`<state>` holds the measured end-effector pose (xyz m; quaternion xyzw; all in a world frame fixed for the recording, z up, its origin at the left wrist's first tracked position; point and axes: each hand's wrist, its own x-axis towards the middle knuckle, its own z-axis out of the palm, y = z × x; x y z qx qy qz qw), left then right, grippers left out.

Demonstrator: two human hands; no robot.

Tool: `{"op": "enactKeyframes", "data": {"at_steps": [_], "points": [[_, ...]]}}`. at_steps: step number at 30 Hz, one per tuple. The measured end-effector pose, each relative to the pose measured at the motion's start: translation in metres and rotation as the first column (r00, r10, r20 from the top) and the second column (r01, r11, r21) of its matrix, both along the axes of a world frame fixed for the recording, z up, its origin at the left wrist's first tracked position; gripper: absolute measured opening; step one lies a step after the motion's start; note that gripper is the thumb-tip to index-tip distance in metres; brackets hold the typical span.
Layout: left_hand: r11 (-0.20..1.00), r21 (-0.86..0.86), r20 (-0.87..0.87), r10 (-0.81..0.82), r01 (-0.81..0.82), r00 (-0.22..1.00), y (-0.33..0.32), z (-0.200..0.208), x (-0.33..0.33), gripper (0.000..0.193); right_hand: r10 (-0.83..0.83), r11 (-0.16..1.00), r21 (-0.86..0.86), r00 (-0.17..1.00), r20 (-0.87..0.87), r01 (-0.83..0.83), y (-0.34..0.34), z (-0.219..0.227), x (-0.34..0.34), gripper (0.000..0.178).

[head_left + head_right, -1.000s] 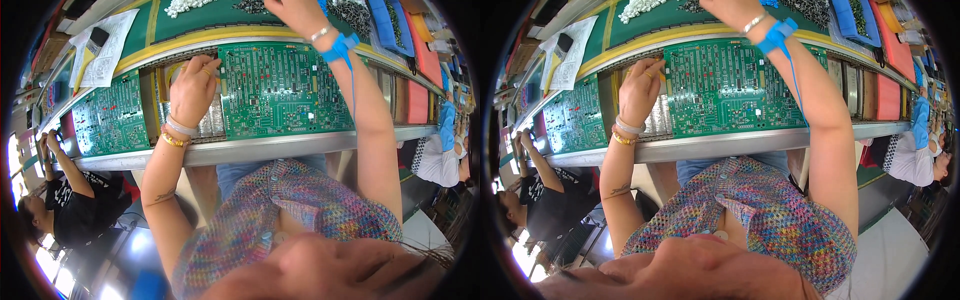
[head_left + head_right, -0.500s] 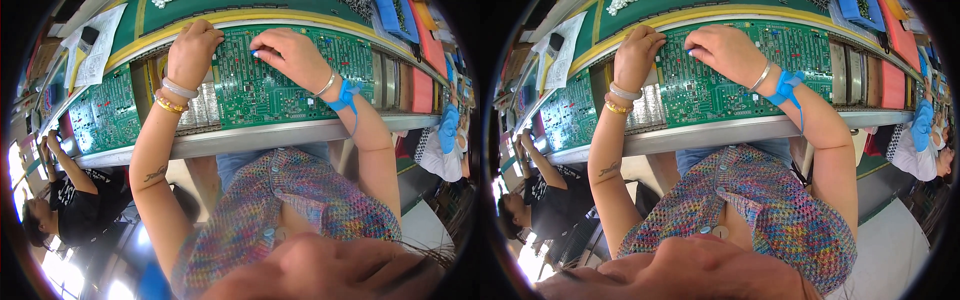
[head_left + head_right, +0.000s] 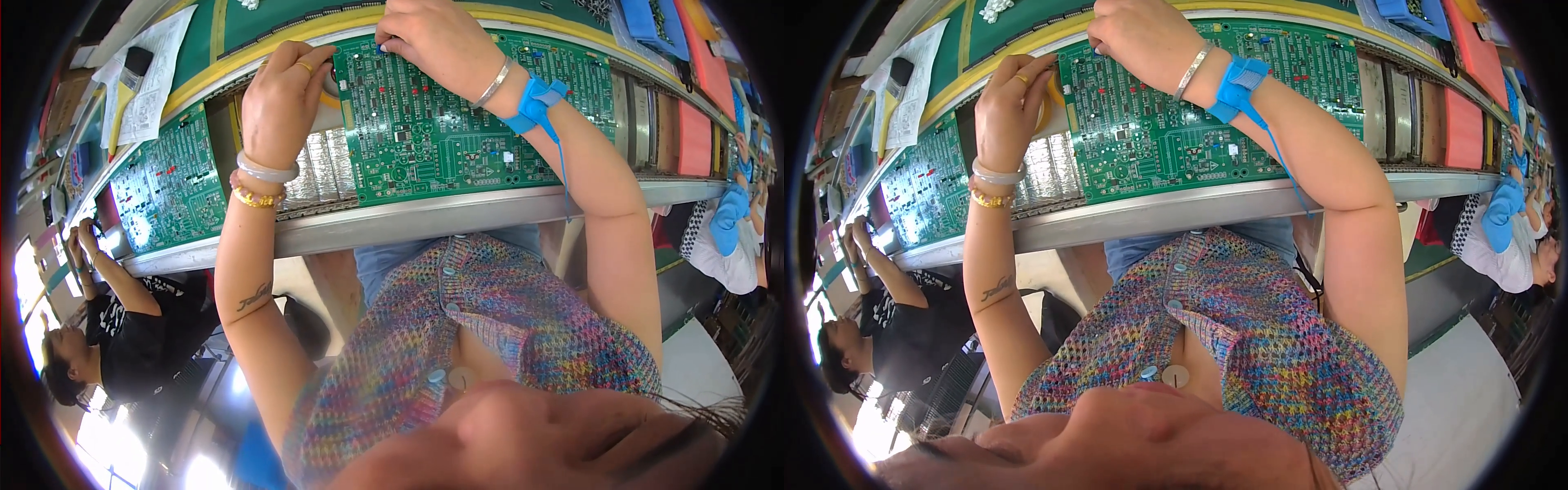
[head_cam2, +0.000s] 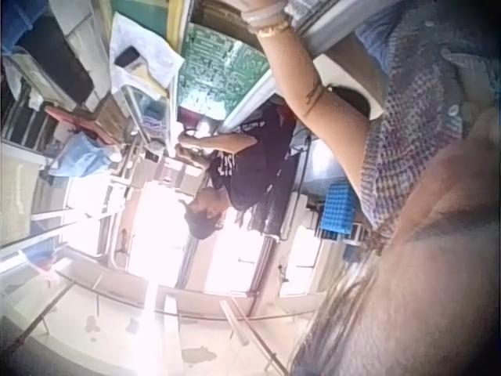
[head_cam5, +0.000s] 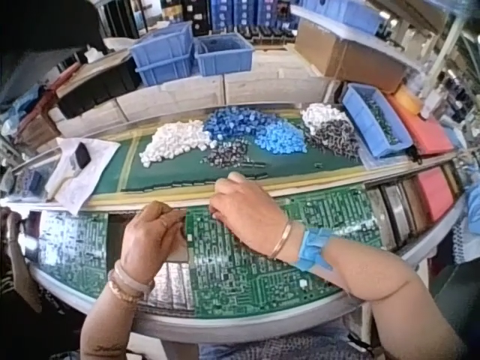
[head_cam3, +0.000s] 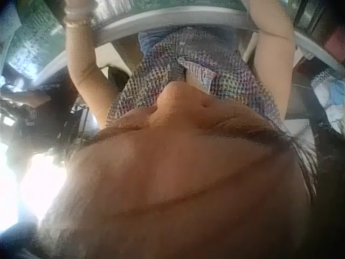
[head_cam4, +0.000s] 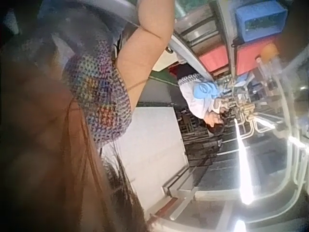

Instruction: The person inserts small electronic components by hand from a component tray into a printed circuit board.

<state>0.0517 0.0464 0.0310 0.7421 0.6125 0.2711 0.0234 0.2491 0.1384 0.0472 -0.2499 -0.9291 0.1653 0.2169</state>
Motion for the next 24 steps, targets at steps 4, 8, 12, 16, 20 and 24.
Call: {"op": "enactKeyframes", "data": {"at_steps": [4,8,12,16,20,24], "points": [[0.996,0.069,-0.026,-0.056,0.057,0.998,0.004,-0.006,0.004,0.016,-0.011,0.999,0.054,0.999,0.046,0.008,0.001,-0.007,-0.007,0.008],[0.99,0.089,-0.109,-0.1,0.11,0.989,0.004,-0.006,0.009,0.019,-0.002,0.994,0.106,0.998,0.06,-0.005,0.003,-0.017,-0.008,0.01],[0.985,0.11,-0.151,-0.113,0.131,0.982,0.005,-0.01,0.01,0.023,-0.008,0.989,0.148,0.999,0.041,0.002,0.002,-0.016,-0.009,0.01],[0.986,0.102,-0.156,-0.115,0.132,0.981,0.005,-0.009,0.01,0.024,-0.02,0.981,0.194,0.998,0.056,0.009,0.0,-0.015,-0.01,0.009],[0.988,0.106,-0.11,-0.098,0.109,0.989,0.003,-0.008,0.006,0.02,0.007,0.989,0.145,0.992,0.129,-0.025,-0.001,-0.007,-0.009,0.007],[0.993,0.116,-0.106,-0.004,0.016,0.994,0.003,-0.004,0.0,0.015,0.041,0.971,0.238,0.999,-0.023,-0.034,0.002,0.002,-0.008,0.008]]}}
